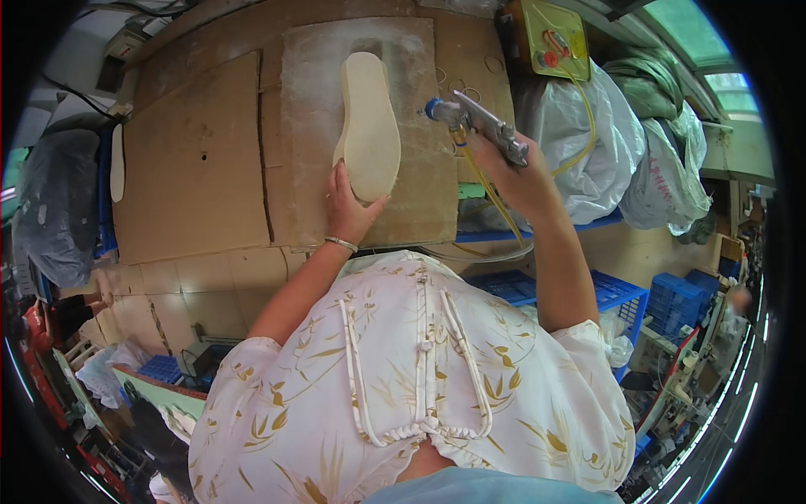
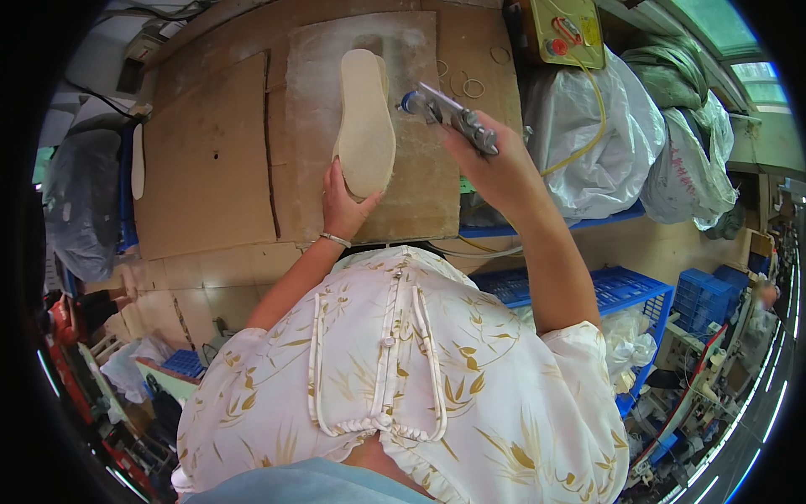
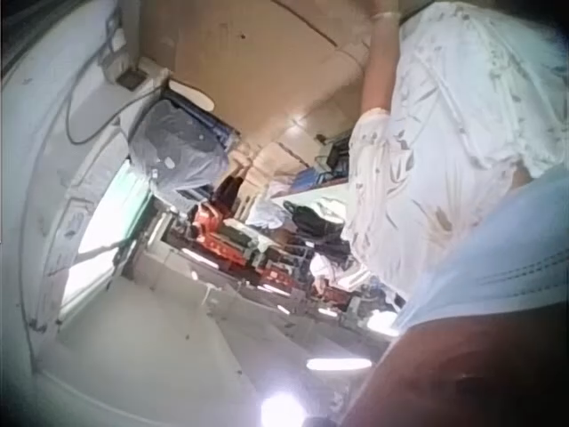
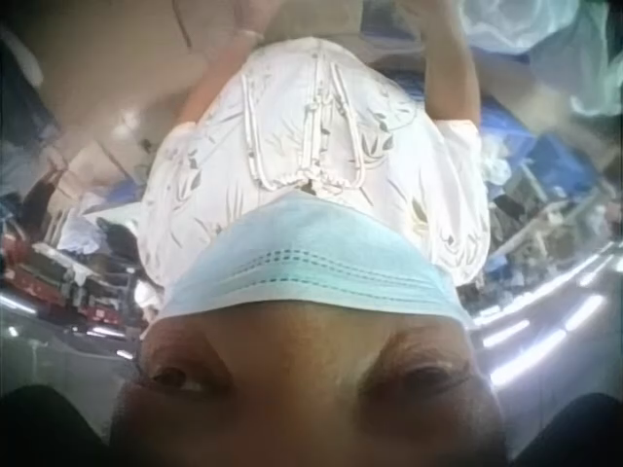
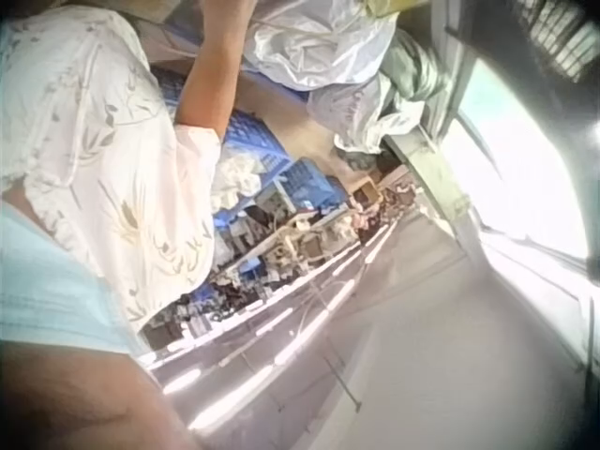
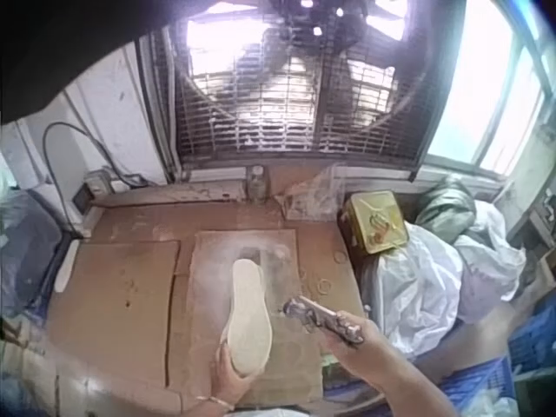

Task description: Spraying adhesive onto shoe insoles using a spray gun.

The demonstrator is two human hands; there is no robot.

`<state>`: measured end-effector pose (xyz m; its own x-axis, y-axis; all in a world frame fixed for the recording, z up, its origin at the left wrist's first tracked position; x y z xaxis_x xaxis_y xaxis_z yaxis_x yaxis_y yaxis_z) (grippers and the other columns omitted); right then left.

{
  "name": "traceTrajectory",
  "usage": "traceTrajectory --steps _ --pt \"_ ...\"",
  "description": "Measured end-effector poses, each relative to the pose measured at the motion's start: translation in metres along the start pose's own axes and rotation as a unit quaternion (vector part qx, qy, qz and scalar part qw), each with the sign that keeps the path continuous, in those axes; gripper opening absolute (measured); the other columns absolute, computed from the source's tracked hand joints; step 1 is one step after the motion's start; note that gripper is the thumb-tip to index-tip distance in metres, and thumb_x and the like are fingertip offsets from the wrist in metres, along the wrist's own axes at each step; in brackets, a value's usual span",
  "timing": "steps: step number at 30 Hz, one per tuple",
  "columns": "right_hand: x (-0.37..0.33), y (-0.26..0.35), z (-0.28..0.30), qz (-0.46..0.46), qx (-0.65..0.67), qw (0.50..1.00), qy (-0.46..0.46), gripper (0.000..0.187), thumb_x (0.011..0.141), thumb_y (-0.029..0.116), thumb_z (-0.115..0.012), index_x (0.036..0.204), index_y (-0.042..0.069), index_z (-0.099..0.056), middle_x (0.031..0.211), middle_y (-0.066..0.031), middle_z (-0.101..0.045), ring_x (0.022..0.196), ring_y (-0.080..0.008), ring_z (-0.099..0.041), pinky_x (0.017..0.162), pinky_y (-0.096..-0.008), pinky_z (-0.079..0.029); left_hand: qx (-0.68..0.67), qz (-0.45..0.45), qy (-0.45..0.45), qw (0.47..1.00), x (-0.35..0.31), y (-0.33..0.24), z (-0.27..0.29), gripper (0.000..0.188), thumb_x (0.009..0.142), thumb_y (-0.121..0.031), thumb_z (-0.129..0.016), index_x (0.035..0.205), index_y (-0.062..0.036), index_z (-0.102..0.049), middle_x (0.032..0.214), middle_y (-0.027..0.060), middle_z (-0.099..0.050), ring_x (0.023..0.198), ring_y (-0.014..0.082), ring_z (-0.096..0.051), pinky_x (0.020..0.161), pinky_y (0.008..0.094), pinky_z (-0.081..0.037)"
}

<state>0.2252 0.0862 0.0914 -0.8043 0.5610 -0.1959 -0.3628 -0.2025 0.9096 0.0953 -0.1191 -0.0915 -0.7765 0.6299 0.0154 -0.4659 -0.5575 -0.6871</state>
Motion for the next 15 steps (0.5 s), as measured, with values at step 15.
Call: traceTrajectory --steps 15 --pt "-0.059 -0.054 0.016 -0.075 0.068 0.994 -0.049 0.029 0.093 0.031 -0.055 0.088 0.004 -0.064 0.062 0.0041 -0.052 0.041 -0.0030 -0.041 0.037 -0.0206 -0.032 -0.598 0.294 0.036 0.745 -0.002 -0.018 0.021 0.053 0.085 -0.005 -0.059 0.131 0.0020 -0.034 0.112 0.0121 -0.058 0.090 0.0192 -0.062 0.075 0.0283 -0.053"
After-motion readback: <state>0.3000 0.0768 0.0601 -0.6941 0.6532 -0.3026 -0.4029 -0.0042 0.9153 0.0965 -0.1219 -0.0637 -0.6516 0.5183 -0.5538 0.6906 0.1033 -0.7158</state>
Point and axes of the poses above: each hand's wrist, its own x-axis towards the middle knuckle, its own z-axis out of the back of the hand, y = z × x, the point moved 4 cm from there along x, towards the middle knuckle
